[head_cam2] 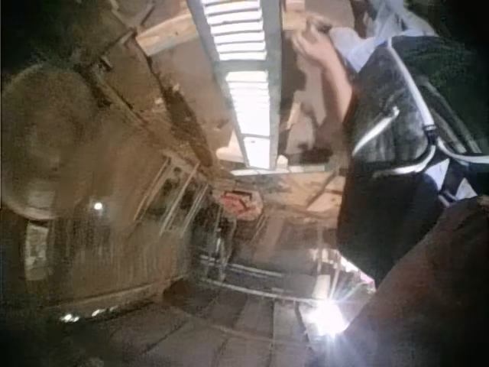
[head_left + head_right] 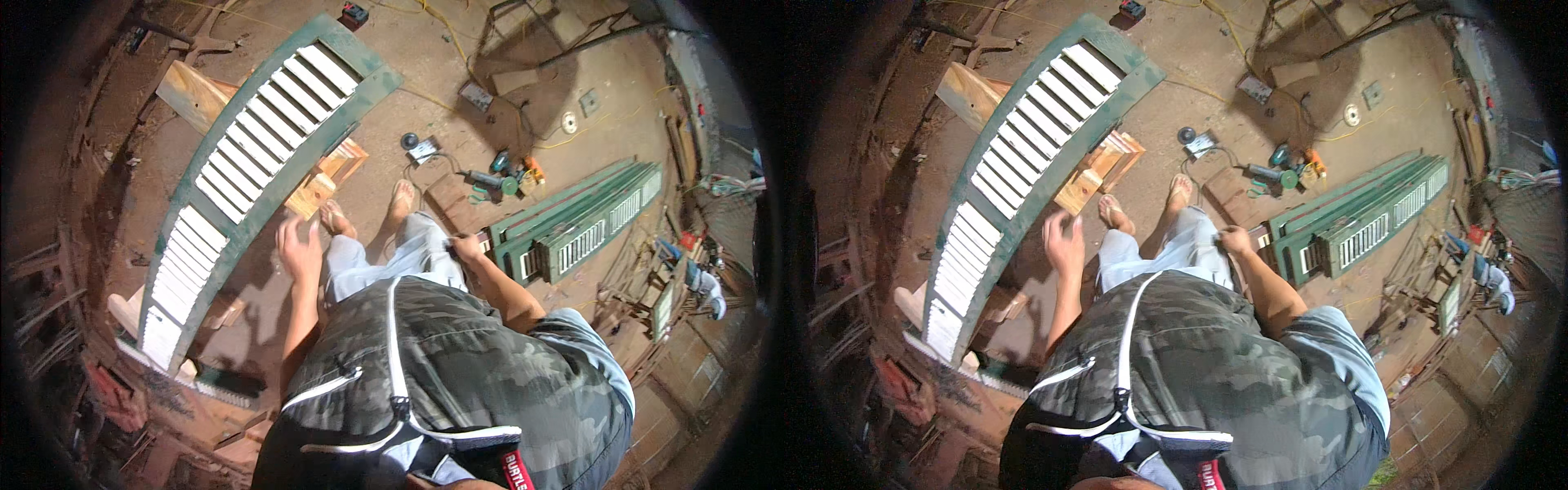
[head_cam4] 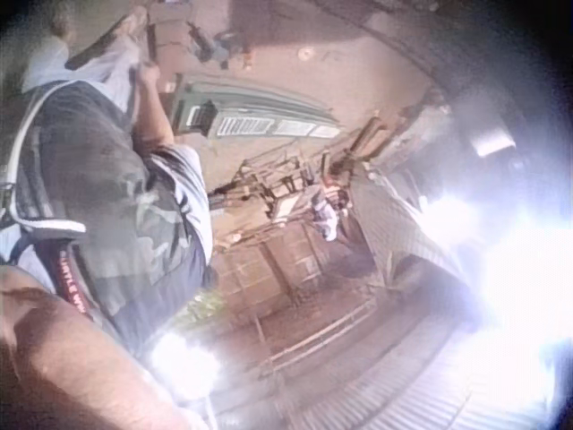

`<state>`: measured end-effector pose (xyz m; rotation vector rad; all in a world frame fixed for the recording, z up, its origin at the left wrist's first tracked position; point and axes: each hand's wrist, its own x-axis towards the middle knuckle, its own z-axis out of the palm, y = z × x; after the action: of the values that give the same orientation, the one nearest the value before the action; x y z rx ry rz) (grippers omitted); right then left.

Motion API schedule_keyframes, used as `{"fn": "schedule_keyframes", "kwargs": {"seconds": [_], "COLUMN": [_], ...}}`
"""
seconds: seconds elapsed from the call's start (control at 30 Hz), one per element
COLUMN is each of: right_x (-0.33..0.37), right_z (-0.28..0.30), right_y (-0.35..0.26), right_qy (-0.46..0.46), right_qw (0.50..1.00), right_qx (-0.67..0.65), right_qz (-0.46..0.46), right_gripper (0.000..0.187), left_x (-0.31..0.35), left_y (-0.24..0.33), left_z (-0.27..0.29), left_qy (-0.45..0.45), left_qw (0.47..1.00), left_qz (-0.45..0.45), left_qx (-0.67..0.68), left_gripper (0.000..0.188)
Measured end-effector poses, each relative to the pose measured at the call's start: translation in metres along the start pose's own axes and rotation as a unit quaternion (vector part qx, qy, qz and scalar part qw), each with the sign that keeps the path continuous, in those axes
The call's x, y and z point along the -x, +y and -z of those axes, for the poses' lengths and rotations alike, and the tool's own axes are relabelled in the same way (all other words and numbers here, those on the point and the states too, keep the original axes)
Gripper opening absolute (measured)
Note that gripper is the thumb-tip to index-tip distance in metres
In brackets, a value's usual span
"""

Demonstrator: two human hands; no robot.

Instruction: The person uses an angle grinder to smooth the edges of a green wooden shutter, then flips it and uses a hammer to tap along the slats. The shutter is repositioned several times during the process.

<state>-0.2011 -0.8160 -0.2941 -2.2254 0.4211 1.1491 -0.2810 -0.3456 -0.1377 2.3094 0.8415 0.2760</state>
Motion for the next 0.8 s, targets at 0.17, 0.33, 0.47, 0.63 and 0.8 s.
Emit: {"fn": "schedule_keyframes", "kwargs": {"seconds": [0.17, 0.33, 0.47, 0.63, 0.8], "right_x": [0.022, 0.03, 0.048, 0.062, 0.055], "right_z": [0.026, 0.036, 0.012, -0.005, 0.019], "right_y": [0.024, 0.005, -0.007, 0.006, 0.028], "right_qy": [-0.009, 0.016, 0.019, 0.024, 0.002], "right_qw": [0.95, 0.934, 0.95, 0.961, 0.941], "right_qx": [-0.246, -0.307, -0.282, -0.225, -0.273], "right_qz": [-0.194, -0.184, -0.129, -0.16, -0.2], "right_gripper": [0.024, 0.019, 0.03, 0.035, 0.03], "left_x": [-0.133, -0.188, -0.184, -0.171, -0.081], "left_y": [0.081, 0.077, 0.063, 0.111, 0.109], "left_z": [-0.052, -0.068, -0.077, -0.061, -0.047], "left_qy": [-0.075, -0.177, -0.14, -0.114, -0.068], "left_qw": [0.975, 0.933, 0.926, 0.946, 0.984], "left_qz": [-0.155, -0.256, -0.289, -0.235, -0.101], "left_qx": [-0.14, -0.182, -0.196, -0.193, -0.126], "left_gripper": [0.041, 0.015, 0.017, 0.04, 0.045]}}
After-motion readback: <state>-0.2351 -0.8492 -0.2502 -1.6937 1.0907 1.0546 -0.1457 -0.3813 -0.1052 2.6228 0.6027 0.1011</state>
